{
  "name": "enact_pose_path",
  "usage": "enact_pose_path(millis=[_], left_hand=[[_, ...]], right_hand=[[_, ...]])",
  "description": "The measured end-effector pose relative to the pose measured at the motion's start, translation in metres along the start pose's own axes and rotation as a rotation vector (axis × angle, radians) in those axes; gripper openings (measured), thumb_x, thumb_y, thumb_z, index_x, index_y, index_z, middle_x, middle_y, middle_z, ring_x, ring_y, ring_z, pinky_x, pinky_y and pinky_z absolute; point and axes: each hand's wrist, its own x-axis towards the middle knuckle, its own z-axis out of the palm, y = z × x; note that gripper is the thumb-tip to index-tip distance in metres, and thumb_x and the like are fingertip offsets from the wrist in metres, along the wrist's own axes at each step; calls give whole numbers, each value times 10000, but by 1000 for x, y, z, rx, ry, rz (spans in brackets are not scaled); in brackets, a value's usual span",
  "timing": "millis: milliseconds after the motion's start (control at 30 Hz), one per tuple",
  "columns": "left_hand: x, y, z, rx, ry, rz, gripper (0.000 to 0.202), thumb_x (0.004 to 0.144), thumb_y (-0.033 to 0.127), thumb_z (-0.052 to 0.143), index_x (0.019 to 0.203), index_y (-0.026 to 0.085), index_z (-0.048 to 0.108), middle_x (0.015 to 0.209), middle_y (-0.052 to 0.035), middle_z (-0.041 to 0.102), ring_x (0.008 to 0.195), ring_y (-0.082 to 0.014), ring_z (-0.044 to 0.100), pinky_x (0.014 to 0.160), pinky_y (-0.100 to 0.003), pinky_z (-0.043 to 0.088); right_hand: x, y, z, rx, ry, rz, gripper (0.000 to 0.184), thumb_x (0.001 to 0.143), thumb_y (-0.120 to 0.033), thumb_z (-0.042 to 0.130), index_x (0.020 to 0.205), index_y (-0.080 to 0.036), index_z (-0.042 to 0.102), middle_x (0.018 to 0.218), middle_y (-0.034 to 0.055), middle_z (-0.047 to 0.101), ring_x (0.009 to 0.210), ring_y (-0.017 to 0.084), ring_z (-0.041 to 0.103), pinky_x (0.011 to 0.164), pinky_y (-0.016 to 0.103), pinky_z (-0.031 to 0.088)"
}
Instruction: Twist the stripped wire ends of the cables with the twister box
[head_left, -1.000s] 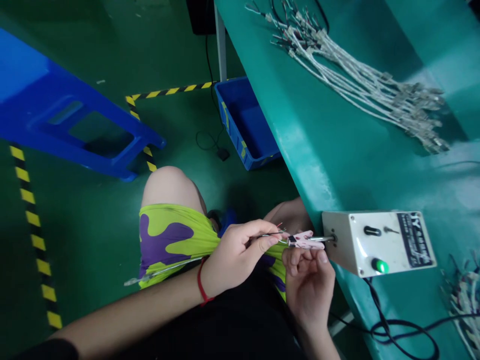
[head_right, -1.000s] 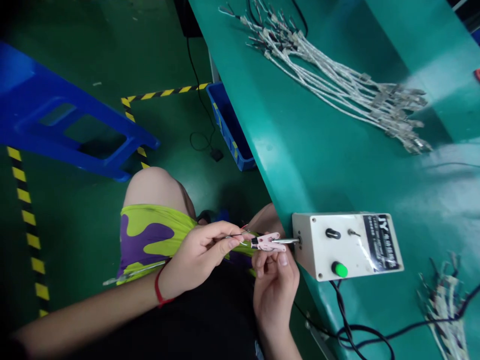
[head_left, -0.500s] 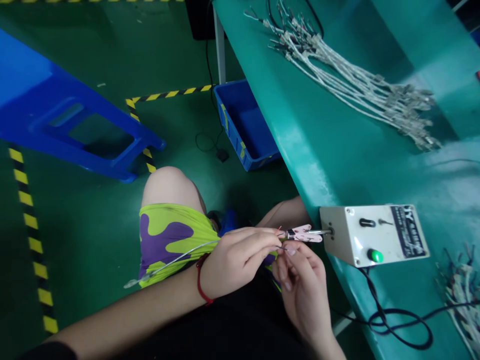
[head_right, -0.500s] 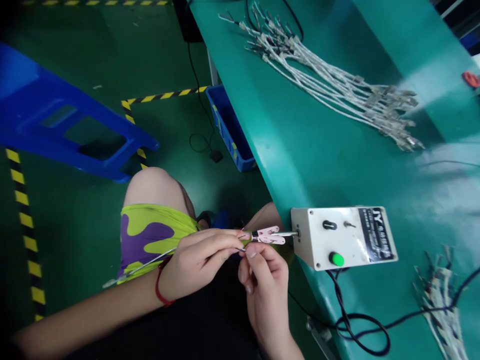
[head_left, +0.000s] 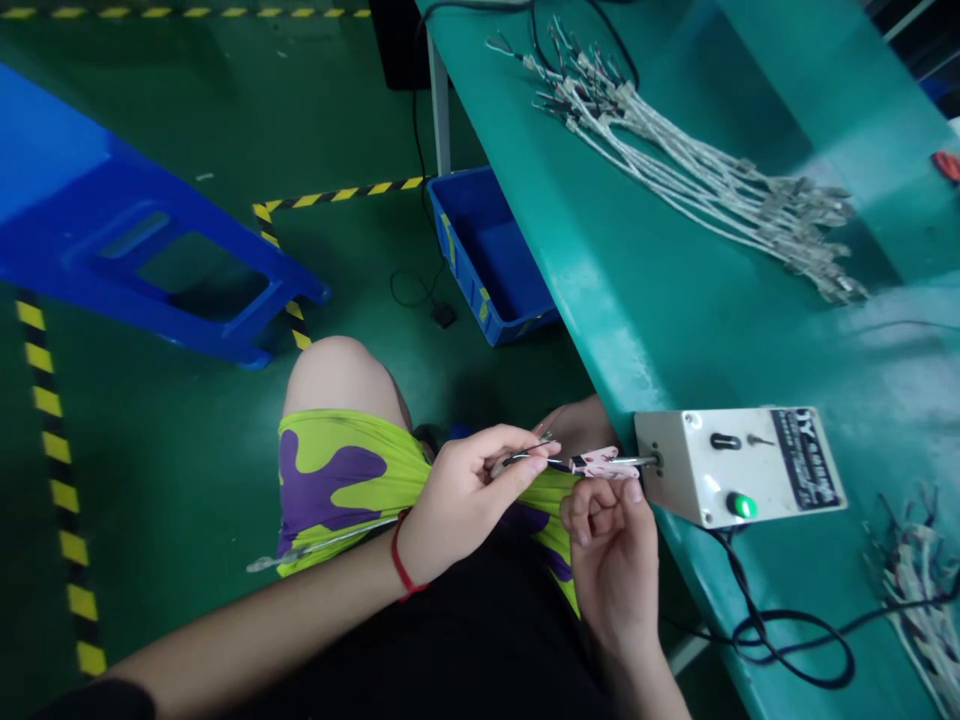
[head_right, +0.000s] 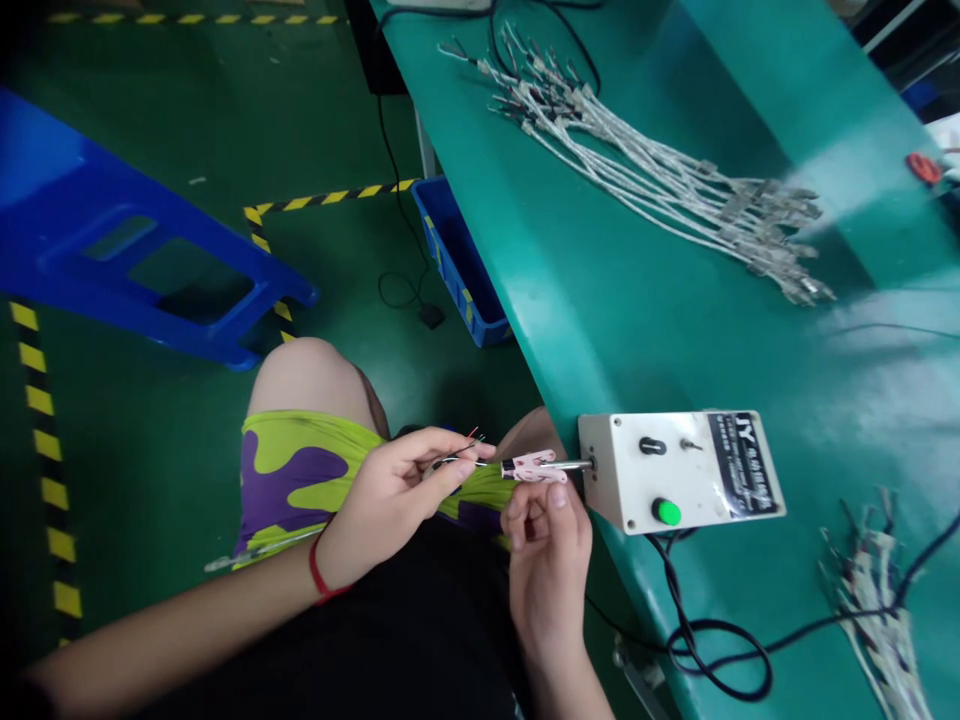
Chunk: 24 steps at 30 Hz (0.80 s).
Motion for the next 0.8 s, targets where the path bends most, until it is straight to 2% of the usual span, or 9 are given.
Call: enact_pose_path(millis=[100,167,233,333,400,500,667,800], left_hand=[[2,-1,3,-98,-20,-61,141,964,288,760,1070,197,783,1131,-71,825,1047,-210,774,900,-270,609],[3,0,5,-127,-27,-84,131,956,280,765,1049,189,781,1118,-80,828,1031,-219,777,883,-284,613],[3,2,7,-150,-37,-95,124,955,272,761,1038,181,775,1123,-87,826,1026,-229,777,868,-295,614],[5,4,8,-166,-57,-114,120,954,262,754,1038,176,766,1112,-90,825,977,-223,775,792,-280,604],[6,3,8,-179,-61,-119,108,954,261,751,1024,178,757,1101,-86,825,918,-200,766,704,-249,574],[7,0,9,-198,-57,-116,96,959,269,743,1001,182,736,1113,-85,816,862,-174,741,626,-225,522],[8,-4,13,-118,-62,-101,141,956,295,739,1026,173,741,999,-91,803,791,-190,722,622,-257,521],[8,-5,15,-83,-46,-75,142,957,302,739,1032,183,757,1046,-103,805,921,-244,758,735,-304,586]], right_hand=[[3,-3,3,94,29,-16,338,997,-448,651,763,-219,566,654,-43,473,574,113,344,591,274,352],[4,-2,4,130,26,-20,354,985,-434,674,741,-221,532,646,-51,422,576,116,309,593,276,341],[6,0,3,144,19,-23,328,978,-443,680,766,-224,559,652,-55,404,565,115,269,578,277,320],[9,5,1,140,16,-27,228,972,-465,686,990,-238,686,637,-67,393,547,109,227,562,269,307],[13,7,0,127,14,-44,278,965,-462,702,1131,-239,707,619,-75,391,536,104,216,553,262,300],[16,9,-1,122,18,-64,277,958,-446,722,1144,-240,721,605,-77,400,529,99,219,549,257,298],[16,8,-1,159,12,-57,251,969,-417,718,1134,-230,739,604,-70,417,545,99,234,566,243,304],[15,8,-1,173,11,-52,246,976,-410,712,1131,-223,749,605,-67,412,551,101,223,571,242,303]])
